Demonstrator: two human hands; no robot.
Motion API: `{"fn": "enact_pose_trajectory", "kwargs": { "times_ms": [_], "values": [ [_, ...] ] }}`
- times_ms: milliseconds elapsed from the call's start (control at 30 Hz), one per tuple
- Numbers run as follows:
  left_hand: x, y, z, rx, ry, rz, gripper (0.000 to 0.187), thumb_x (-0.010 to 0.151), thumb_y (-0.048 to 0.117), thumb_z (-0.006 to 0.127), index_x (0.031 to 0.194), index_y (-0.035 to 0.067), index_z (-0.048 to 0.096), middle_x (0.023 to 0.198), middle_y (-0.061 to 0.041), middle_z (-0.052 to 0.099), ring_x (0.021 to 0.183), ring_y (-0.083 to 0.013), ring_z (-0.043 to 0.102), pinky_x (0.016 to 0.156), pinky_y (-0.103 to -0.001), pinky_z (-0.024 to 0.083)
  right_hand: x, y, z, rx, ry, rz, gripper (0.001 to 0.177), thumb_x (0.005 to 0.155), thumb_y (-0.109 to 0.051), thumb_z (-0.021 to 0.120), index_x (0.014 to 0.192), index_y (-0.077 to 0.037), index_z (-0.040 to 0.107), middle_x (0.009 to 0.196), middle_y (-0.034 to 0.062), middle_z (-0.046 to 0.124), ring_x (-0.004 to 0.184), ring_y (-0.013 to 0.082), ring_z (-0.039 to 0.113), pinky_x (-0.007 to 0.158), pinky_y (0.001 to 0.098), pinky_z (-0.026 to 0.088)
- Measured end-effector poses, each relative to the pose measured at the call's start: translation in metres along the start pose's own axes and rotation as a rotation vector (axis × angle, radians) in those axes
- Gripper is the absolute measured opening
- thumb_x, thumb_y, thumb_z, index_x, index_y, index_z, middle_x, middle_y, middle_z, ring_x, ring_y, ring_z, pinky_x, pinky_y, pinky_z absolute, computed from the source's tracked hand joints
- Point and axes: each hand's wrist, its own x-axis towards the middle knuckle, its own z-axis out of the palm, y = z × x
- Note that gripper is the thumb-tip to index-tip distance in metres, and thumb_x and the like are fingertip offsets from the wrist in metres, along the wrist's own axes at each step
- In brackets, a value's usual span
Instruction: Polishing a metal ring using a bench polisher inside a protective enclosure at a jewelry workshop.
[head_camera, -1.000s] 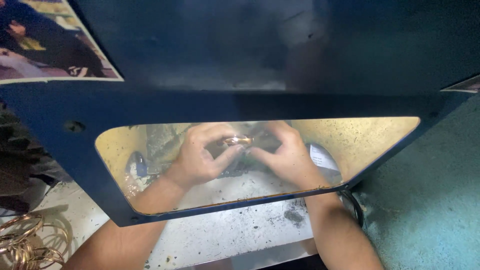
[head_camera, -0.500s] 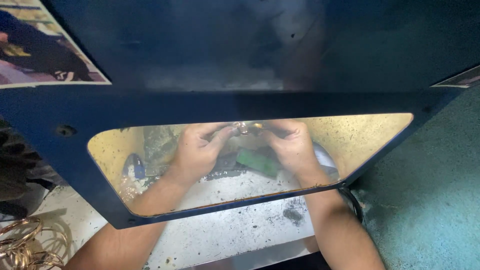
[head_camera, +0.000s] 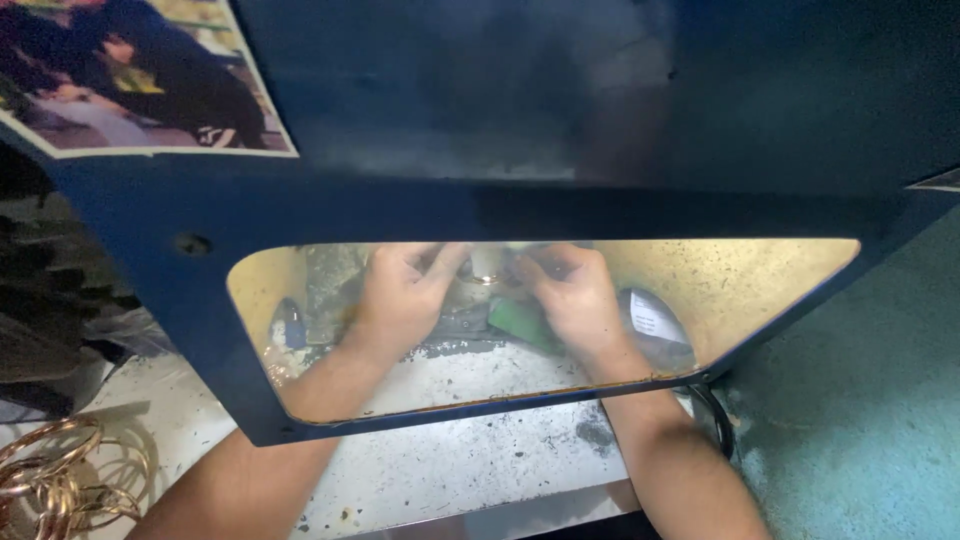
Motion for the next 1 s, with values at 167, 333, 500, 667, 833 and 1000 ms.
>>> {"fn": "enact_pose_trajectory", "kwargs": {
  "times_ms": [167,333,500,667,833,1000],
  "values": [
    [0.000,-0.005,-0.019,0.003,0.029,0.012,0.020,0.099,0.011,0.065,0.113,0.004,0.077,0.101,-0.017,0.079,0.101,-0.0301,0.075,0.094,-0.045,0.056,-0.002,-0.003,0.006,-0.016,-0.007,-0.044,0.008,0.088,-0.014,0.077,0.089,-0.007,0.080,0.072,0.0082,0.076,0.071,0.0110,0.069,0.071,0.0317,0.058],
    [-0.002,0.009,-0.020,-0.001,0.017,0.018,0.020,0.098,0.010,0.065,0.113,0.003,0.076,0.100,-0.017,0.079,0.101,-0.0297,0.075,0.094,-0.045,0.056,-0.006,-0.009,0.004,0.008,0.013,-0.026,0.009,0.089,-0.015,0.076,0.089,-0.007,0.080,0.072,0.0087,0.077,0.069,0.0124,0.069,0.070,0.0309,0.057],
    [0.001,0.008,-0.029,0.019,-0.030,0.096,0.019,0.098,0.011,0.065,0.111,0.005,0.077,0.098,-0.014,0.080,0.095,-0.0282,0.076,0.088,-0.043,0.059,-0.007,-0.002,0.008,0.033,0.031,-0.180,0.008,0.087,-0.012,0.077,0.087,-0.005,0.079,0.073,0.0089,0.076,0.073,0.0090,0.065,0.068,0.0313,0.058],
    [0.009,0.031,-0.024,0.040,-0.163,0.260,0.020,0.090,0.004,0.070,0.109,0.003,0.075,0.098,-0.019,0.079,0.097,-0.0363,0.075,0.087,-0.046,0.060,-0.005,-0.012,-0.015,-0.111,0.052,-0.544,0.003,0.085,-0.006,0.081,0.087,-0.006,0.078,0.080,0.0132,0.076,0.074,0.0265,0.076,0.065,0.0344,0.058],
    [0.014,0.022,-0.016,0.061,-0.176,0.313,0.019,0.091,0.003,0.069,0.109,0.001,0.076,0.100,-0.020,0.079,0.098,-0.0371,0.075,0.085,-0.047,0.060,0.002,0.005,-0.031,-0.089,-0.029,-0.568,0.012,0.079,-0.002,0.084,0.090,-0.003,0.079,0.082,0.0156,0.075,0.077,0.0291,0.077,0.066,0.0386,0.061],
    [0.010,0.018,-0.001,0.051,-0.083,0.179,0.016,0.091,0.010,0.074,0.105,0.004,0.079,0.094,-0.015,0.080,0.095,-0.0276,0.077,0.085,-0.038,0.060,0.006,0.021,-0.031,0.039,-0.013,-0.311,0.016,0.083,0.000,0.079,0.099,-0.004,0.080,0.086,0.0117,0.078,0.081,0.0196,0.075,0.077,0.0364,0.062]
  ]
}}
